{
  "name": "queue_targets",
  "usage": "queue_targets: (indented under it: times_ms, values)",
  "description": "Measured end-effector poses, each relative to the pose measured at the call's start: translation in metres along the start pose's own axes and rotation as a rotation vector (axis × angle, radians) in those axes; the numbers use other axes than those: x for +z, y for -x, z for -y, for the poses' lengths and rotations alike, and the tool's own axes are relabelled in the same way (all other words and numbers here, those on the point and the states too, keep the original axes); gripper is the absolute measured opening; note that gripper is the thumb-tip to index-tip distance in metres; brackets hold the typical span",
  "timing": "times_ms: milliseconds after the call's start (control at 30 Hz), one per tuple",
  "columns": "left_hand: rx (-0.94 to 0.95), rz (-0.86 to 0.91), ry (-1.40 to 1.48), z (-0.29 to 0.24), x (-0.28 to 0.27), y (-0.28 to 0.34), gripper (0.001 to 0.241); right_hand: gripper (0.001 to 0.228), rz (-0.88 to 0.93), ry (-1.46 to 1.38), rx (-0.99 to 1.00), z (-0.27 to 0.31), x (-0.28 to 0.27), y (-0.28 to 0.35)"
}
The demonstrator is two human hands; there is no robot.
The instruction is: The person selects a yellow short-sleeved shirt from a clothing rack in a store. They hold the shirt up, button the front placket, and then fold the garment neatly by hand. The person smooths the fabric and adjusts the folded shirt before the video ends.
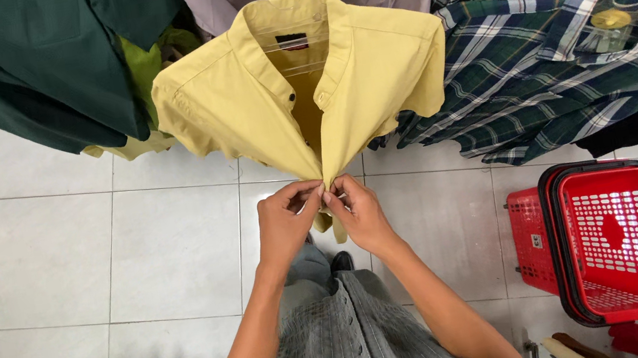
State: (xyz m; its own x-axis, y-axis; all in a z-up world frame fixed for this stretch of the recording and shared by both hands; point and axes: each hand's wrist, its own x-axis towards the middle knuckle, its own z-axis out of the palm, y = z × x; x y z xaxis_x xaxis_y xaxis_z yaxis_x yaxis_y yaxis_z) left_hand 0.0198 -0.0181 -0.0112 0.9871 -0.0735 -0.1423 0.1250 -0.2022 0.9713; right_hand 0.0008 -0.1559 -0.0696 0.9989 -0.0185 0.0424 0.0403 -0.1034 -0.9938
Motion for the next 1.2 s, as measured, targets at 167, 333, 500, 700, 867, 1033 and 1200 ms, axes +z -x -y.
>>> queue_targets:
  times_ms: [167, 333, 500, 700, 867, 1033, 1200]
  values:
    - [0.001, -0.047, -0.041, -0.001, -0.001, 0.006, 0.013, 0.012, 0.058, 0.033, -0.036, -0.003, 0.001, 0.000]
    - [0.090, -0.135, -0.137, -0.001, 0.001, 0.014, 0.014, 0.017, 0.119, 0.036, -0.048, 0.005, 0.004, -0.001]
    - [0.088, -0.159, -0.132, 0.003, 0.000, 0.014, 0.012, 0.017, 0.133, 0.001, -0.036, 0.015, 0.007, -0.003]
    - [-0.047, -0.156, 0.042, 0.001, -0.002, 0.012, 0.012, 0.017, 0.084, -0.081, 0.031, 0.017, 0.013, 0.001]
    - [-0.059, -0.153, 0.081, 0.014, 0.000, 0.010, 0.012, 0.015, 0.046, -0.018, 0.039, 0.022, 0.013, 0.000]
    - [-0.078, -0.145, 0.104, -0.004, -0.001, 0.018, 0.021, 0.016, 0.067, -0.017, 0.057, 0.021, 0.009, 0.001]
    - [-0.055, -0.108, 0.154, 0.002, -0.001, 0.018, 0.025, 0.016, 0.062, -0.001, 0.059, 0.022, 0.008, 0.001]
